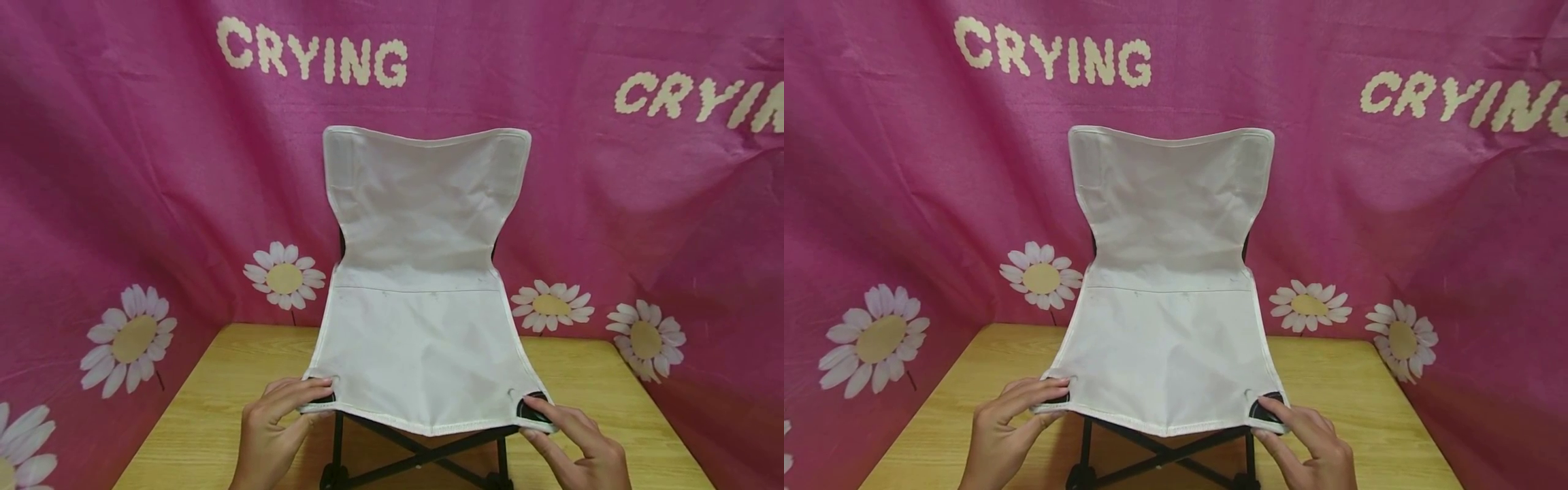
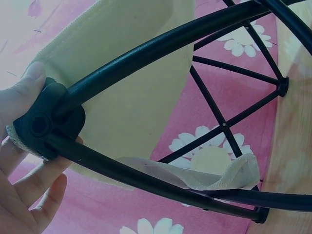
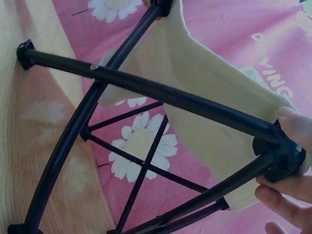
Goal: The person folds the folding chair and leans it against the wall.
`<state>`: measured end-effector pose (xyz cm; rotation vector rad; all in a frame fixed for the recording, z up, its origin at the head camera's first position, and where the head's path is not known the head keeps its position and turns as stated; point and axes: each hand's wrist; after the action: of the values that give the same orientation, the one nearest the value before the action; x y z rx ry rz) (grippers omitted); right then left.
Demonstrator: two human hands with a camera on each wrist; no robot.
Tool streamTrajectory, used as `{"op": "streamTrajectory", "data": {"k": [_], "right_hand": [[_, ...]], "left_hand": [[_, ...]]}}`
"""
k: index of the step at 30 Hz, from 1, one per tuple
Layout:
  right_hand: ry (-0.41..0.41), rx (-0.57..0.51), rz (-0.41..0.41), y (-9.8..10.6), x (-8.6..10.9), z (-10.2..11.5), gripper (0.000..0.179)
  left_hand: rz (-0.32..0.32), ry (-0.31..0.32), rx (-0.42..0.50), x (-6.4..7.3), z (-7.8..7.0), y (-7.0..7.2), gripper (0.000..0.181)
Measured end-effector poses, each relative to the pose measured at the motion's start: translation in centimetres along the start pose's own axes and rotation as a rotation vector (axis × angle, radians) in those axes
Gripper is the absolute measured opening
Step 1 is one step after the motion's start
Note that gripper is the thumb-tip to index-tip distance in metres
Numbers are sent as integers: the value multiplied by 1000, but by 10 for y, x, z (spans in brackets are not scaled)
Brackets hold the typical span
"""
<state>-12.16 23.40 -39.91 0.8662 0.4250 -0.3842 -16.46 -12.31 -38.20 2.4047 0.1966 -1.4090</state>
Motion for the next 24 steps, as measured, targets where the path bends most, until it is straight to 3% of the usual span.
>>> {"op": "streamTrajectory", "data": {"k": [24], "right_hand": [[-31, -13, -34, 2, 0, 13, 46]], "left_hand": [[-16, -31, 6, -4, -6, 1, 35]]}}
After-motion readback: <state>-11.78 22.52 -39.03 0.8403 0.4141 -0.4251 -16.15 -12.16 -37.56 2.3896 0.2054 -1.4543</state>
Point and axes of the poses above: each hand's wrist, its own x-axis away from the middle knuckle, its own y-axis out of the back of the hand, z = x × y, and after that the axes turned 1 degree about x, right-handed
